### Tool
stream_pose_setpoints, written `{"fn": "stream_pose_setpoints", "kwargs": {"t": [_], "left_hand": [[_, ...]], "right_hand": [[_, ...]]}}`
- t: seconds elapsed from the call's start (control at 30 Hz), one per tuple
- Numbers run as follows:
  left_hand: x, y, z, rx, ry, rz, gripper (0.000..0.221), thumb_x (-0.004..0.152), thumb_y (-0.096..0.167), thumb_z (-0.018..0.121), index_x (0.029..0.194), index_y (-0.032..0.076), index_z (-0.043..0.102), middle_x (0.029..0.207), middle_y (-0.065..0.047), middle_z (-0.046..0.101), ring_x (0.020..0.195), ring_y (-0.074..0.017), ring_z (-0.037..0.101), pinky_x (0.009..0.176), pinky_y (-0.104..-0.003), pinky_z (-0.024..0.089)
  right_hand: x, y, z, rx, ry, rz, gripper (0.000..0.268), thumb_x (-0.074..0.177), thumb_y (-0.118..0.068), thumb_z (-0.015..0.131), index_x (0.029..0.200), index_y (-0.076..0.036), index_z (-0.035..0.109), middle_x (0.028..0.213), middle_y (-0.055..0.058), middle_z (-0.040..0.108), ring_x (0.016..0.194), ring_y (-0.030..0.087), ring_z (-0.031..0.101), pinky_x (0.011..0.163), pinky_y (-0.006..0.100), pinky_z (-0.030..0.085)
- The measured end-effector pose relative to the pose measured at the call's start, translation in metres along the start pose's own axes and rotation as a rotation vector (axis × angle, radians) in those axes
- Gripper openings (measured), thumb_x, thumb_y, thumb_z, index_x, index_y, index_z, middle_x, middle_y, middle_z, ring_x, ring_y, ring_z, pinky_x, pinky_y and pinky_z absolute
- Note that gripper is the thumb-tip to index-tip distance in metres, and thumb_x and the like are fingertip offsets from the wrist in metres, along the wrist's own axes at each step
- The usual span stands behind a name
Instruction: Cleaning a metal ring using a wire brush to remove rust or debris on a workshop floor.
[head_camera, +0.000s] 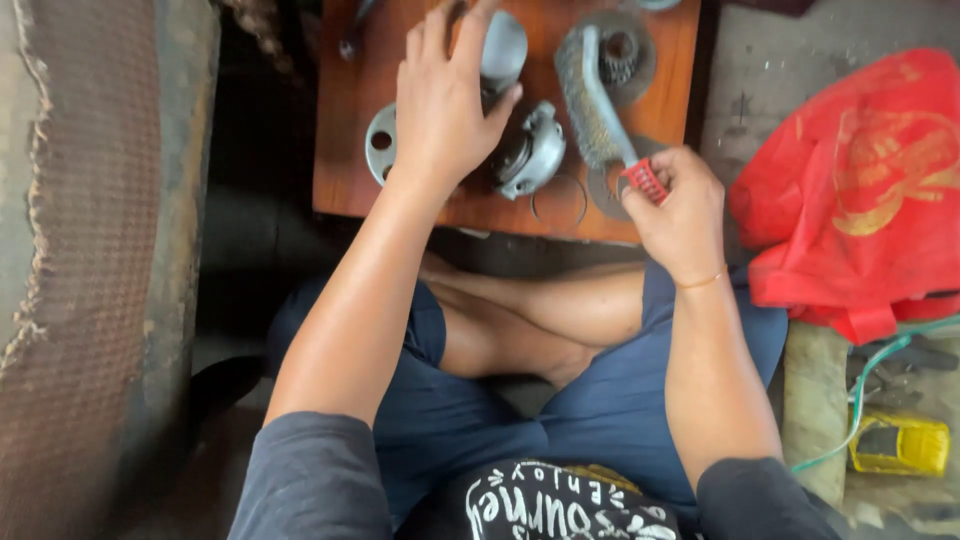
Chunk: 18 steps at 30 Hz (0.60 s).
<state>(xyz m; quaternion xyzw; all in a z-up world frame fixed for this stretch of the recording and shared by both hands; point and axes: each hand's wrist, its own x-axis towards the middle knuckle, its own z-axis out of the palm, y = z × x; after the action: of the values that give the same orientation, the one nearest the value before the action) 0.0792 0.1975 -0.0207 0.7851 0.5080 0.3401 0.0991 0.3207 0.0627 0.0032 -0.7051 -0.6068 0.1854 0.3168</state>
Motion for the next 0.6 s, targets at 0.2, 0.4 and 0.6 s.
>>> {"fn": "stream_pose_setpoints", "kwargs": {"t": [0.2,0.4,0.6], "left_hand": [[-0.059,0.099,-0.028,0.12,-0.075,0.338,0.037,0.076,0.039,0.079,0.106,0.019,0.069,0.099,-0.001,0.06,0.077,-0.0233,0.065,0.052,-0.038,0.053],[-0.095,0.106,0.035,0.471,-0.181,0.298,0.04,0.083,0.019,0.062,0.119,0.007,0.074,0.104,-0.011,0.068,0.082,-0.0284,0.058,0.061,-0.041,0.043],[-0.103,0.098,0.025,0.444,-0.2,0.317,0.045,0.081,0.021,0.073,0.124,0.008,0.067,0.102,-0.008,0.058,0.089,-0.0287,0.055,0.066,-0.039,0.043]], "right_hand": [[-0.021,0.045,-0.012,0.45,-0.034,0.201,0.03,0.094,0.003,0.062,0.116,-0.001,0.043,0.08,0.02,0.065,0.055,0.025,0.067,0.049,0.036,0.057],[-0.028,0.053,-0.022,0.678,0.092,0.092,0.03,0.095,0.007,0.06,0.117,-0.003,0.042,0.074,0.018,0.062,0.048,0.022,0.063,0.041,0.029,0.049],[-0.03,0.059,-0.028,0.725,0.121,-0.002,0.026,0.096,0.009,0.059,0.116,-0.001,0.046,0.072,0.02,0.059,0.044,0.022,0.058,0.035,0.027,0.042]]}}
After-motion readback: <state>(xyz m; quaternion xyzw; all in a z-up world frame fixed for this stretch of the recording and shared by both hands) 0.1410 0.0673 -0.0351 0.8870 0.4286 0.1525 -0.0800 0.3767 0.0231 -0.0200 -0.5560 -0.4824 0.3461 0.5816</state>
